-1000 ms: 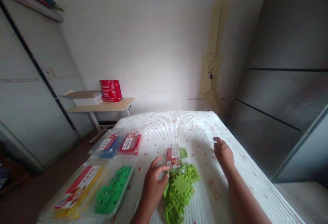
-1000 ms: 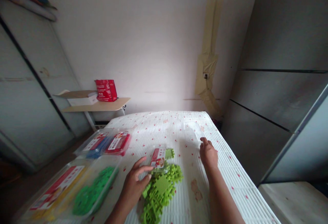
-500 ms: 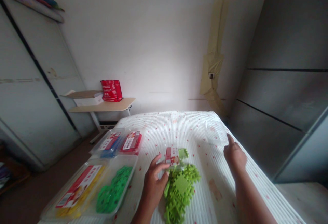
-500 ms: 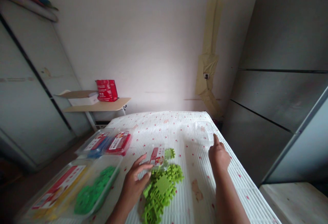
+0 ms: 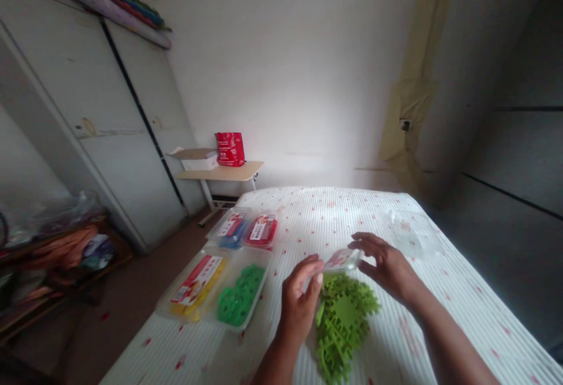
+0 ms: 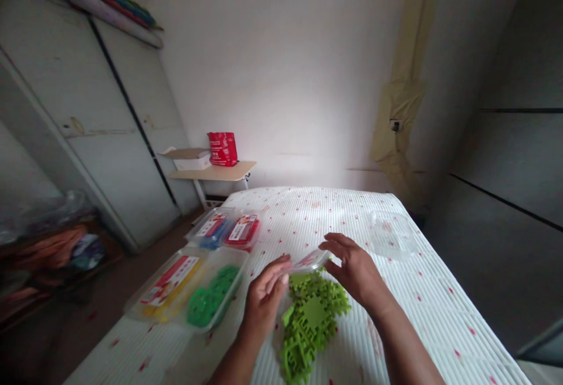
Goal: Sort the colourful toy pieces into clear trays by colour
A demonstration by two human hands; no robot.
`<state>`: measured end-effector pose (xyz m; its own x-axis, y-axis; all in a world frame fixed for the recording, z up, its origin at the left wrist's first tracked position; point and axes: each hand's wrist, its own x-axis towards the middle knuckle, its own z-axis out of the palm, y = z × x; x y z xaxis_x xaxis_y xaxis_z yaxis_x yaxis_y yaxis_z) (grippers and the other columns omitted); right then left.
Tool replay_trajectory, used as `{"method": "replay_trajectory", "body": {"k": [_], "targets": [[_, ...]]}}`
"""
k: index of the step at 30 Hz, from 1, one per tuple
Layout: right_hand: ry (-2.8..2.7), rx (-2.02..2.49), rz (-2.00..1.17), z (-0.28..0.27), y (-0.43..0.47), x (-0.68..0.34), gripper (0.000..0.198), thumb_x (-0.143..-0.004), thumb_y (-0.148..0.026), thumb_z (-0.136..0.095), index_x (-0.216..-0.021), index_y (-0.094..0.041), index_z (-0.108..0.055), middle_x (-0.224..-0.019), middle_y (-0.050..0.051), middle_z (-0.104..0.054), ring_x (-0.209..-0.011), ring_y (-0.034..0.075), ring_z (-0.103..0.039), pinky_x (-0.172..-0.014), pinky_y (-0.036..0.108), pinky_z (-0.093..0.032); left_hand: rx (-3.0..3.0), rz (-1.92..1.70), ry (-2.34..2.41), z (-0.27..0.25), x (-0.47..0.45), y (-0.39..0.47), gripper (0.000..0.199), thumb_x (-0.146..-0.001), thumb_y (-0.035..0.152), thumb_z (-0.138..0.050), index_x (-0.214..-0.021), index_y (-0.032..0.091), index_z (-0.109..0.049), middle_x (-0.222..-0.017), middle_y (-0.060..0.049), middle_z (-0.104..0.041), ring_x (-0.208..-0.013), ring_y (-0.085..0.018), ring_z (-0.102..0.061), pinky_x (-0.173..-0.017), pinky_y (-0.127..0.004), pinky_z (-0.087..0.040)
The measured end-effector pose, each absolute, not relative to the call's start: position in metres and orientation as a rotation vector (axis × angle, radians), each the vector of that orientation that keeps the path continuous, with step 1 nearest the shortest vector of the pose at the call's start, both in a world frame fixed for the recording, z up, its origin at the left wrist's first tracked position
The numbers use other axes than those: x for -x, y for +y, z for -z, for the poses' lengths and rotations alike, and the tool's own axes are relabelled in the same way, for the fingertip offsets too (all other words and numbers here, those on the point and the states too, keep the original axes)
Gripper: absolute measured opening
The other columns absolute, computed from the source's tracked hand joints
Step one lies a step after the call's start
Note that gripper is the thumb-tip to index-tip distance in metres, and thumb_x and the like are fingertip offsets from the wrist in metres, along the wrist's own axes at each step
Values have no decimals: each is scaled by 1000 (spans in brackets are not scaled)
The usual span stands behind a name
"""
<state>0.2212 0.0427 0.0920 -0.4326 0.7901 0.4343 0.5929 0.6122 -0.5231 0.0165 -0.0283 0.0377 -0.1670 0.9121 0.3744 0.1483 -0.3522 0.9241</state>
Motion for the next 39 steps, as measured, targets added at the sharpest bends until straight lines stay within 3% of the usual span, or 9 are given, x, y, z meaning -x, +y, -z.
{"method": "replay_trajectory", "body": {"k": [2, 5, 10, 14, 17, 21, 28, 34, 39], "targets": [[-2173, 1112, -377, -102, 35, -217, 20, -79, -32, -51, -89, -24, -66, -89, 5, -67, -76, 19, -60, -71, 33, -48, -1403, -1613, 1227, -47, -15, -32, 37, -86, 35, -49, -116, 16, -56, -116, -12, -62, -103, -20, -61, -89, -31, -49], [-2118, 1155, -541, -116, 23, -215, 25, -80, -43, -49, -87, -23, -63, -63, 1, -61, -54, 15, -53, -54, 28, -43, -1404, -1696, 1379, -67, -1, -42, 46, -85, 37, -48, -127, 17, -45, -113, -11, -63, -87, -17, -66, -79, -28, -53], [-1900, 1095, -1110, -124, 5, -193, 45, -75, -51, -51, -107, -20, -48, -62, 0, -61, -44, 10, -43, -40, 22, -31, -1878, -1588, 2084, -87, 62, -75, 28, -81, 35, -50, -101, 21, -64, -104, -7, -66, -99, -22, -59, -90, -37, -47], [-1852, 1100, -1407, -109, -2, -164, 42, -74, -45, -49, -106, -19, -44, -56, -3, -59, -35, 6, -33, -35, 19, -24, -2035, -1016, 2508, -72, 108, -99, 48, -74, 38, -57, -119, 20, -56, -121, -10, -58, -115, -28, -49, -99, -46, -38], [-1812, 1127, -1433, -95, -3, -147, 47, -73, -38, -48, -114, -16, -41, -52, -5, -58, -32, 7, -34, -33, 18, -25, -2059, -677, 2589, -53, 119, -109, 56, -70, 40, -59, -121, 19, -56, -128, -13, -53, -122, -32, -42, -100, -48, -34], [-1732, 1139, -1500, -82, -3, -137, 63, -72, -33, -47, -129, -12, -30, -52, -4, -61, -30, 7, -37, -32, 17, -22, -2054, -529, 2596, -33, 112, -114, 56, -68, 35, -60, -123, 22, -56, -132, -12, -50, -125, -32, -39, -101, -49, -31], [-1710, 1190, -1417, -74, 2, -137, 71, -70, -34, -48, -133, -9, -26, -48, -5, -60, -29, 8, -36, -32, 19, -23, -2166, -613, 2650, -20, 102, -123, 45, -74, 21, -51, -119, 24, -58, -128, -12, -54, -120, -31, -45, -96, -50, -34], [-1677, 1231, -1332, -84, 8, -148, 74, -67, -46, -47, -129, -9, -32, -48, -4, -58, -32, 10, -37, -34, 21, -23, -2426, -667, 2435, -1, 125, -149, 50, -66, 31, -61, -116, 36, -58, -123, -6, -58, -110, -30, -53, -86, -45, -43], [-1697, 1215, -1288, -86, 12, -149, 71, -68, -49, -45, -127, -10, -34, -52, -4, -58, -34, 10, -38, -35, 23, -27, -2417, -910, 2410, 16, 117, -161, 65, -57, 46, -70, -119, 32, -55, -138, -11, -41, -120, -37, -42, -88, -49, -42]]}}
